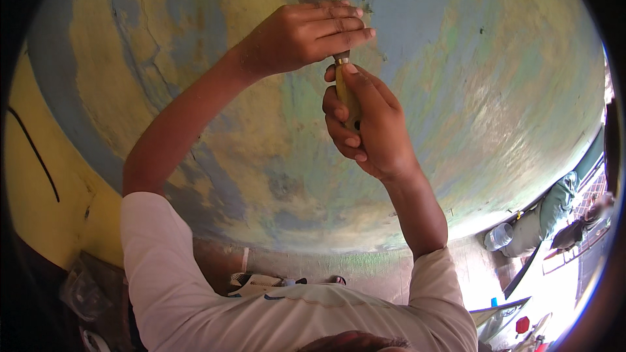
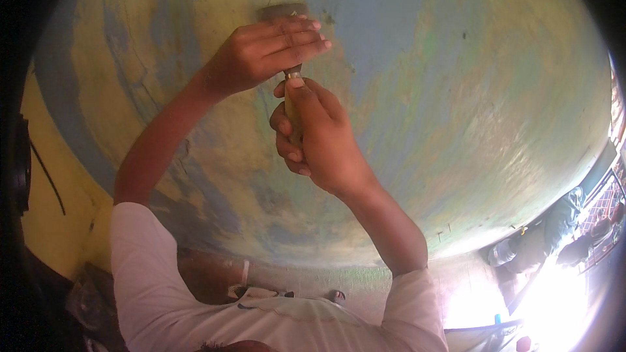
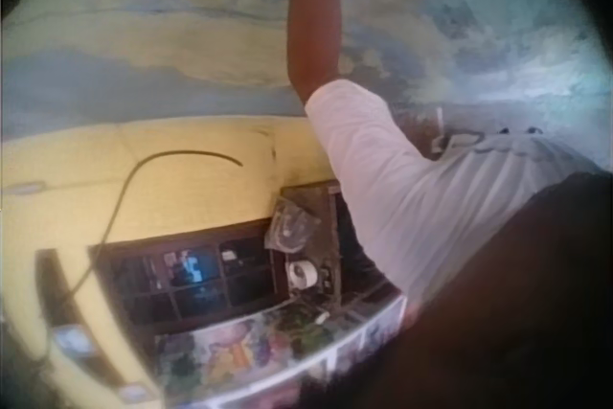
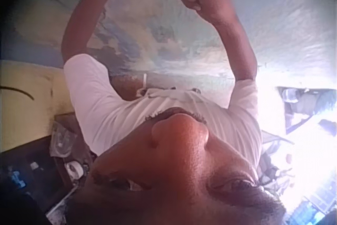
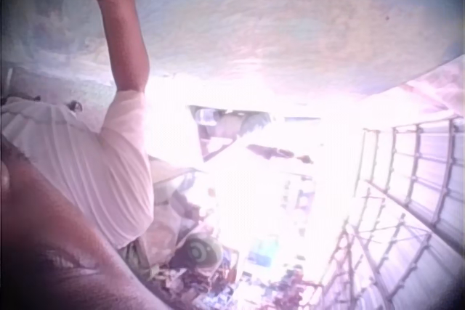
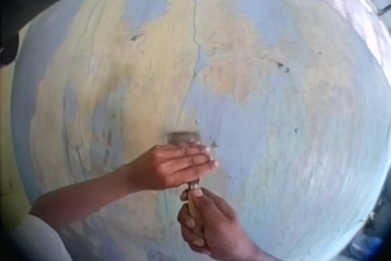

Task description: The person uses a scraper to remove loose paint from a wall. They repeatedly scrape different sections of the wall, occasionally pausing to wipe the tool or adjust their position.

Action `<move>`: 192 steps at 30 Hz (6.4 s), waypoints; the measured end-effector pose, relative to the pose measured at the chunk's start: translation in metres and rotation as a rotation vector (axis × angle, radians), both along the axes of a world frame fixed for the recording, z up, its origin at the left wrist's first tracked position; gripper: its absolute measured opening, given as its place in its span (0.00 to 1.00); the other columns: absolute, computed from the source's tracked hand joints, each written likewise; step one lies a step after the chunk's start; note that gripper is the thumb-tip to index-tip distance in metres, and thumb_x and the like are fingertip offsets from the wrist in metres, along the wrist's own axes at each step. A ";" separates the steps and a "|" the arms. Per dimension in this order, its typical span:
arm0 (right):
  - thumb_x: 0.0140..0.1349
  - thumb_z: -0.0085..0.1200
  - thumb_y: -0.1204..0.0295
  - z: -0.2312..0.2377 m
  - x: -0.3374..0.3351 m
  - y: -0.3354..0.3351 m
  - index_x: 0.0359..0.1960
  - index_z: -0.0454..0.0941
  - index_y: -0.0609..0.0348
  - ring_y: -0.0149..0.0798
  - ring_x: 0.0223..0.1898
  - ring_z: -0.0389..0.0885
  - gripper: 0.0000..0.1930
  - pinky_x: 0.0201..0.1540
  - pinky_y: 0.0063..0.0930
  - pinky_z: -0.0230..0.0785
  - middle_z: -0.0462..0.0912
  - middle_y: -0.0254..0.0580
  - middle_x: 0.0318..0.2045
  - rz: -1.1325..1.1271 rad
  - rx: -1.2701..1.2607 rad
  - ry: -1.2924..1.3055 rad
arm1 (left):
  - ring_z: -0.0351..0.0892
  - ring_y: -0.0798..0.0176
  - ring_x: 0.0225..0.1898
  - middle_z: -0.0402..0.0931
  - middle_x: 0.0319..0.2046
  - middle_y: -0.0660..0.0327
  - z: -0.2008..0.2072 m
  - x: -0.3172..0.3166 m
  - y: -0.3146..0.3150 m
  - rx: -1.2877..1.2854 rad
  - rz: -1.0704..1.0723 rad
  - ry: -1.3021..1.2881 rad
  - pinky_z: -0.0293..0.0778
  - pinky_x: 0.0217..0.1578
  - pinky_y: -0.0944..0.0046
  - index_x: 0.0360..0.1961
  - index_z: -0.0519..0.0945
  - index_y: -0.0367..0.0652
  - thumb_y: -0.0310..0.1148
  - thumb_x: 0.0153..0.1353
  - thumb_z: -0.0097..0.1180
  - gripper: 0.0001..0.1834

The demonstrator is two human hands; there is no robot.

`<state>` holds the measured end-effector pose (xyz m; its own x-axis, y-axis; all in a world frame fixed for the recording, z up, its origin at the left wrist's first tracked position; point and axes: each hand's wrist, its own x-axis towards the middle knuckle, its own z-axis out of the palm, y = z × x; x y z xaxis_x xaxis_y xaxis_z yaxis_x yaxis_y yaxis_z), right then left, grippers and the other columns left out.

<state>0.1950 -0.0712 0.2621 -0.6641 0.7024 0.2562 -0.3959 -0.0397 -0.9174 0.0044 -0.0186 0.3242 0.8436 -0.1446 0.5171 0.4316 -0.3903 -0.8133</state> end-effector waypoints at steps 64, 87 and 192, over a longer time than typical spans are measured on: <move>0.74 0.39 0.57 0.026 -0.033 -0.003 0.46 0.64 0.60 0.23 0.17 0.60 0.16 0.14 0.18 0.49 0.66 0.31 0.25 0.013 0.094 0.190 | 0.84 0.60 0.49 0.84 0.45 0.60 0.039 -0.020 -0.004 0.042 0.097 -0.029 0.82 0.51 0.62 0.51 0.83 0.48 0.23 0.47 0.62 0.25; 0.75 0.40 0.59 0.041 -0.032 -0.004 0.45 0.67 0.59 0.22 0.18 0.59 0.15 0.14 0.16 0.49 0.66 0.31 0.25 0.054 0.167 0.386 | 0.83 0.56 0.51 0.82 0.50 0.61 0.058 -0.010 -0.003 0.050 0.021 -0.059 0.82 0.49 0.58 0.54 0.82 0.50 0.26 0.56 0.54 0.22; 0.77 0.35 0.56 -0.019 0.000 0.004 0.56 0.64 0.58 0.23 0.13 0.62 0.19 0.12 0.19 0.52 0.66 0.32 0.22 -0.047 0.143 0.064 | 0.85 0.62 0.48 0.85 0.45 0.65 -0.015 -0.008 0.004 0.073 -0.023 -0.107 0.83 0.51 0.61 0.45 0.87 0.51 0.31 0.55 0.63 0.15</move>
